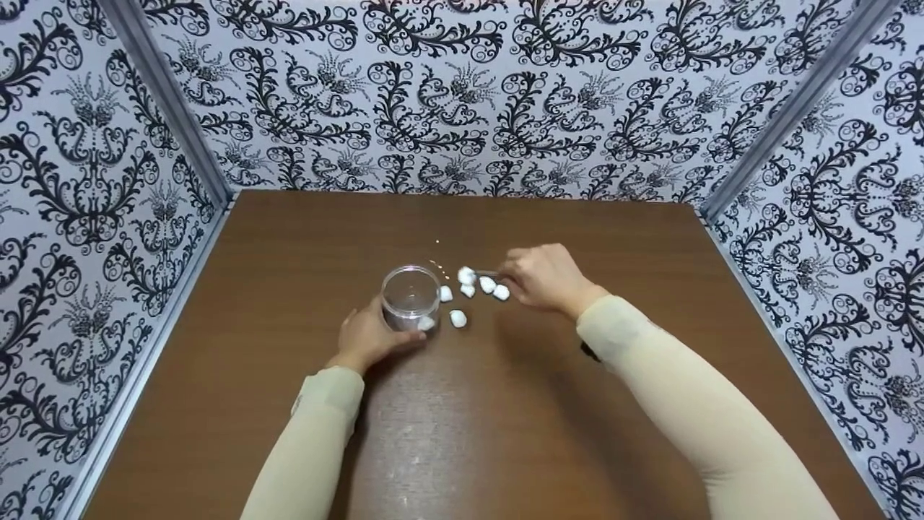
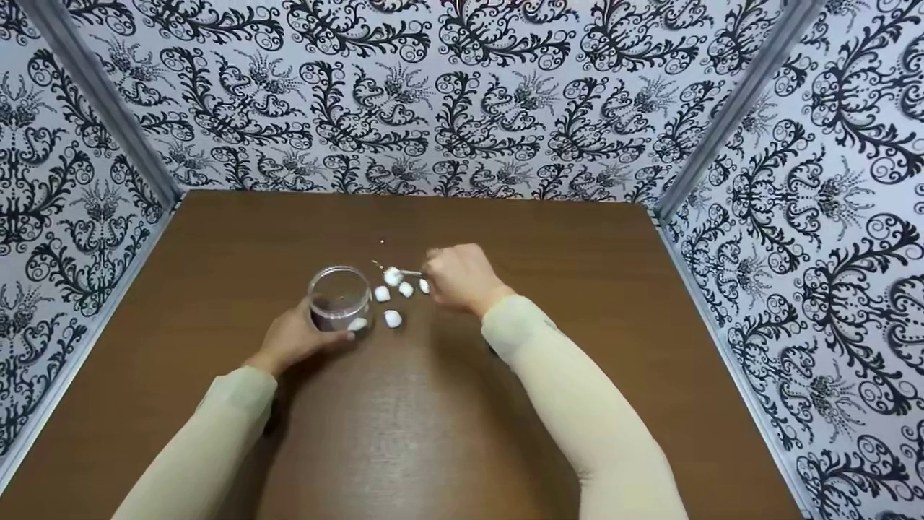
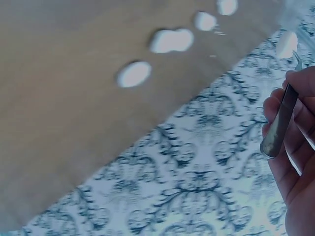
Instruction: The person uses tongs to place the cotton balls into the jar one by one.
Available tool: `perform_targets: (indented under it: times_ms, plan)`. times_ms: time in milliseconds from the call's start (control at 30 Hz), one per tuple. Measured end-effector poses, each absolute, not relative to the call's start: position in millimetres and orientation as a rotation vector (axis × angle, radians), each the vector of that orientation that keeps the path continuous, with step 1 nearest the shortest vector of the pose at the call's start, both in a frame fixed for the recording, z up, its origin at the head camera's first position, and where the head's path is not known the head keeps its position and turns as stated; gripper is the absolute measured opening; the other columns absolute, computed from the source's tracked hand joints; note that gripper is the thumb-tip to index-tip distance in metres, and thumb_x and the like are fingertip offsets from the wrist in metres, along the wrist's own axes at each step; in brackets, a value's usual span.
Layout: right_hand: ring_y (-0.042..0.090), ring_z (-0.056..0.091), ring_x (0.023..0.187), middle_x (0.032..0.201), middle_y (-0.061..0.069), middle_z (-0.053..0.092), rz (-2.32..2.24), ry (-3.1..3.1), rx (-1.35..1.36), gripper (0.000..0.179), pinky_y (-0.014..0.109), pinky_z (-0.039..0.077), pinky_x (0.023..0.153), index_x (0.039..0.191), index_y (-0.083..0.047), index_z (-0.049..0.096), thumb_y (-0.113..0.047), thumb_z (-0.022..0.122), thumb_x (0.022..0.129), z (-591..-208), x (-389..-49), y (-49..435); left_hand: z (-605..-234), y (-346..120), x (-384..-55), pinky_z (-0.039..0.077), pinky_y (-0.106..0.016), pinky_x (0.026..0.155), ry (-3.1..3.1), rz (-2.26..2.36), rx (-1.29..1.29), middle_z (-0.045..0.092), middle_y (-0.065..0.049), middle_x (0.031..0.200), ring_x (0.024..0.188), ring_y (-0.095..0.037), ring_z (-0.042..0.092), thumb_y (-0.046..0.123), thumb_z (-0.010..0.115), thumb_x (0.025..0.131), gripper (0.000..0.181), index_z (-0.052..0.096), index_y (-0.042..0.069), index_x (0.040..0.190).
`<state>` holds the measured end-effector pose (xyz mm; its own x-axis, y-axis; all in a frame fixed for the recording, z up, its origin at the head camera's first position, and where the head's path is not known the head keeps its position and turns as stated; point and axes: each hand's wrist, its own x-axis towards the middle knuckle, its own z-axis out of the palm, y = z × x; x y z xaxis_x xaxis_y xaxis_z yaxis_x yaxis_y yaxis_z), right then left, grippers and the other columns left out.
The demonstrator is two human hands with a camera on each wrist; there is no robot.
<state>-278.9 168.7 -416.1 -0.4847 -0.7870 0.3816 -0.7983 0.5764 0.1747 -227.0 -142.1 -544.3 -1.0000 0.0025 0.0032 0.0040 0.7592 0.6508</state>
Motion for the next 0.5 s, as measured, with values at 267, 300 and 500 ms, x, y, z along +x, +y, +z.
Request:
perform_targets:
  times_ms: [267,300,500]
  plan:
    - [0.015,0.052,0.052,0.074,-0.004,0.060,0.035,-2.369,1.334,0.010,0.034,0.044,0.043,0.085,-0.016,0.076,-0.018,0.067,0.087,-411,-278,117,-543,-142,-226,0.017,-0.049,0.118,-2.921,-1.082,-0.009,0.064,-0.016,0.129,0.123,-0.032,0.056,0.060,0.087,0.063,0.107,0.047,0.001,0.143]
    - [0.015,0.053,0.052,0.074,-0.004,0.061,0.032,-2.371,1.341,0.010,0.034,0.045,0.044,0.086,-0.016,0.077,-0.018,0.066,0.087,-413,-278,113,-543,-141,-226,0.017,-0.049,0.118,-2.920,-1.082,-0.011,0.064,-0.016,0.129,0.123,-0.031,0.056,0.060,0.087,0.063,0.107,0.047,0.001,0.143]
    - [0.019,0.054,0.050,0.071,-0.003,0.059,0.016,-2.355,1.355,0.007,0.039,0.044,0.042,0.077,-0.016,0.072,-0.015,0.068,0.082,-430,-278,100,-541,-140,-225,0.018,-0.052,0.118,-2.915,-1.068,-0.021,0.062,-0.016,0.131,0.124,-0.030,0.056,0.059,0.087,0.065,0.107,0.045,0.002,0.146]
